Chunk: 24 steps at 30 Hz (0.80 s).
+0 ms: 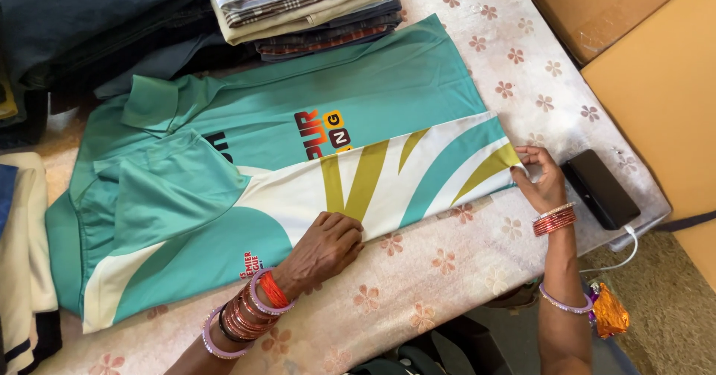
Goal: Folding a turquoise t-shirt on a table.
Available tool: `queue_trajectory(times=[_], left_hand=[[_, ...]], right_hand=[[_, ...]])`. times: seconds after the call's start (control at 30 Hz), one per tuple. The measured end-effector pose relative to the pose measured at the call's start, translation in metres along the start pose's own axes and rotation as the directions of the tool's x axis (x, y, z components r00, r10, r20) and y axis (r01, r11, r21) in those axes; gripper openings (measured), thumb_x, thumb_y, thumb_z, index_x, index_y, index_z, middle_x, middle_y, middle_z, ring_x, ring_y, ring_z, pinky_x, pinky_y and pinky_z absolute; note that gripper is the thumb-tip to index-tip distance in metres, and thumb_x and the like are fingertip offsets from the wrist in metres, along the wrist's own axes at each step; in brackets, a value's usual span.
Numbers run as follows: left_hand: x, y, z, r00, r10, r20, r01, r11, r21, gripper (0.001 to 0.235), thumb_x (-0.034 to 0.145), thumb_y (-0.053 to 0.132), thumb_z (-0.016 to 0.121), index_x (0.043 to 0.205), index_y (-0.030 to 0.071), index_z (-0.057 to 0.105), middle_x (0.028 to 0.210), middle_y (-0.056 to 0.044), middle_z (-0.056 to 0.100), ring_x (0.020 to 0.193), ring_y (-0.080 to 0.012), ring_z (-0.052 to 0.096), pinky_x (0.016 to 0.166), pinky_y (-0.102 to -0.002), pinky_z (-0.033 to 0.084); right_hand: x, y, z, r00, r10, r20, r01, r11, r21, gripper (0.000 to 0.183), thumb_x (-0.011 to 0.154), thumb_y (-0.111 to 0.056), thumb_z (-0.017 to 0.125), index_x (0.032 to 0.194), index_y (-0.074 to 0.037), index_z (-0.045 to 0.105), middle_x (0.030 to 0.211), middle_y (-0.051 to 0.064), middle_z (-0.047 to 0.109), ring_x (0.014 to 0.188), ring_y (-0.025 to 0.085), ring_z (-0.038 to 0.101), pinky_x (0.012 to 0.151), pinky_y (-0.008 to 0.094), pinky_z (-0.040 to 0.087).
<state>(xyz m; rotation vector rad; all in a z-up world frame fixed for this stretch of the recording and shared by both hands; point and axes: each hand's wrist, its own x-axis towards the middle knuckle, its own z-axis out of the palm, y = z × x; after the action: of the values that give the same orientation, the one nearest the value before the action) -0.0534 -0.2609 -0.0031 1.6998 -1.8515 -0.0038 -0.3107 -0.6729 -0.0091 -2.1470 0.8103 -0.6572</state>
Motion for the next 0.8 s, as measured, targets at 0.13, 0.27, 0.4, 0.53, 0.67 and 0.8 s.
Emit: queue_trajectory(times=[0.13, 0.27, 0.4, 0.53, 0.67, 0.8], left_hand=[[0.004, 0.006, -0.01, 0.995, -0.089, 0.049, 0.092, 0.994, -0.065, 0.018, 0.096, 0.02, 0.069, 0.1, 0.002, 0.066, 0.109, -0.01, 0.065, 0.103, -0.0251, 0.06, 0.092, -0.04, 0.047], [0.011, 0.015, -0.024, 0.996, -0.093, 0.005, 0.093, 0.993, -0.071, 0.037, 0.093, 0.029, 0.069, 0.117, 0.001, 0.063, 0.127, -0.016, 0.061, 0.119, -0.0298, 0.056, 0.104, -0.048, 0.04], [0.007, 0.012, -0.017, 0.994, -0.07, 0.084, 0.073, 0.997, -0.033, 0.044, 0.095, 0.034, 0.067, 0.126, 0.004, 0.062, 0.139, -0.018, 0.057, 0.132, -0.0317, 0.051, 0.111, -0.051, 0.035], [0.007, 0.012, -0.017, 0.989, -0.094, 0.115, 0.099, 0.994, -0.038, 0.042, 0.095, 0.034, 0.066, 0.126, 0.005, 0.063, 0.139, -0.017, 0.057, 0.133, -0.0309, 0.051, 0.112, -0.05, 0.035], [0.006, 0.01, -0.016, 0.992, -0.088, 0.09, 0.092, 0.995, -0.043, 0.043, 0.095, 0.034, 0.067, 0.126, 0.005, 0.063, 0.139, -0.016, 0.057, 0.133, -0.0306, 0.051, 0.112, -0.05, 0.036], [0.005, 0.01, -0.016, 0.996, -0.069, 0.065, 0.072, 0.997, -0.035, 0.044, 0.095, 0.033, 0.067, 0.127, 0.005, 0.062, 0.139, -0.017, 0.057, 0.133, -0.0312, 0.051, 0.111, -0.05, 0.036]], right_hand=[[0.002, -0.013, 0.007, 0.95, -0.307, -0.06, 0.286, 0.929, -0.235, 0.041, 0.093, -0.007, 0.073, 0.131, -0.002, 0.061, 0.123, 0.018, 0.067, 0.115, 0.025, 0.065, 0.099, 0.038, 0.054], [0.006, -0.02, 0.029, 0.898, -0.439, 0.033, 0.415, 0.821, -0.392, 0.044, 0.099, -0.028, 0.072, 0.137, -0.008, 0.06, 0.139, 0.013, 0.065, 0.129, 0.03, 0.064, 0.117, 0.047, 0.046], [-0.008, -0.064, 0.07, 0.814, -0.482, 0.322, 0.576, 0.738, -0.351, 0.076, 0.098, -0.063, 0.041, 0.156, -0.014, 0.042, 0.162, 0.015, 0.042, 0.148, 0.033, 0.042, 0.125, 0.054, 0.028], [-0.023, -0.096, 0.098, 0.736, -0.412, 0.537, 0.608, 0.751, -0.258, 0.08, 0.101, -0.072, 0.016, 0.161, -0.019, 0.025, 0.17, 0.014, 0.025, 0.156, 0.03, 0.026, 0.129, 0.053, 0.017], [-0.002, -0.09, 0.091, 0.702, -0.073, 0.709, 0.555, 0.679, -0.48, 0.081, 0.095, -0.07, 0.01, 0.163, -0.025, 0.014, 0.171, 0.01, 0.003, 0.156, 0.029, 0.008, 0.124, 0.054, 0.004], [0.049, -0.025, 0.061, 0.863, -0.016, 0.505, 0.414, 0.593, -0.69, 0.084, 0.098, -0.072, 0.014, 0.164, -0.02, 0.008, 0.171, 0.01, -0.003, 0.156, 0.031, 0.002, 0.122, 0.058, -0.002]])
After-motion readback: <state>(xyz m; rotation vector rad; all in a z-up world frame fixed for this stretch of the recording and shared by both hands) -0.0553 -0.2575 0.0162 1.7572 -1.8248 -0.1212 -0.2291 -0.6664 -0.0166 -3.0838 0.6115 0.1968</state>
